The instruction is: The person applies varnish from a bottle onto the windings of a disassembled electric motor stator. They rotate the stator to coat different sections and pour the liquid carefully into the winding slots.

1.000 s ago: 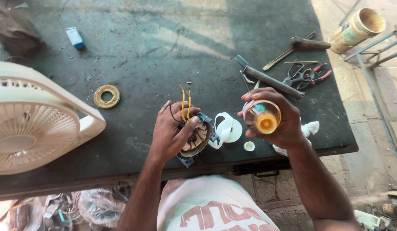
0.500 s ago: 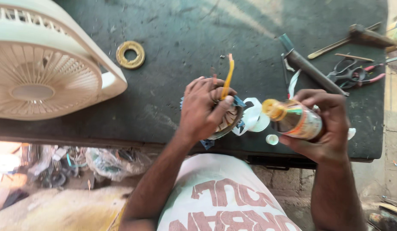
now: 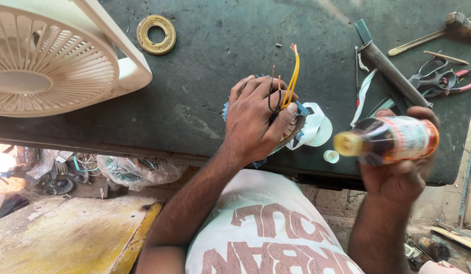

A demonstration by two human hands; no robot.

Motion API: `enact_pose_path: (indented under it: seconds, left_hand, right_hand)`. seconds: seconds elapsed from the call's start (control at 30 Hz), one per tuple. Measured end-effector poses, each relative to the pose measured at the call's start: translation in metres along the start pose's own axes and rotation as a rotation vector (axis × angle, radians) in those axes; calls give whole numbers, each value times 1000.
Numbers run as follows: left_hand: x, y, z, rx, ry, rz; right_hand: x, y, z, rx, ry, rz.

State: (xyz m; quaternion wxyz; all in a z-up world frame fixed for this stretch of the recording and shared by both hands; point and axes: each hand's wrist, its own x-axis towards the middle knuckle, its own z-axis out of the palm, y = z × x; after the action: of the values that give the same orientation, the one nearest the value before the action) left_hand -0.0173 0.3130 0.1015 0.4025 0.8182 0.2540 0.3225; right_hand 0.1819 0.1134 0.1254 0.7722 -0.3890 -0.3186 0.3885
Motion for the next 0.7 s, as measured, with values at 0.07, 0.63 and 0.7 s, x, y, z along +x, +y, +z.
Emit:
enact_pose_path:
  seconds: [0.07, 0.63, 0.7]
  left_hand:
    - [1, -2, 0, -8, -2, -5]
    - [9, -25, 4, 42, -128, 296]
    - [19, -17, 15, 83, -143, 234]
  right_hand:
    - [-2, 11, -1, 285, -44, 70]
    - [-1, 29, 0, 480, 68, 126]
    - [0, 22, 1, 366, 97, 83]
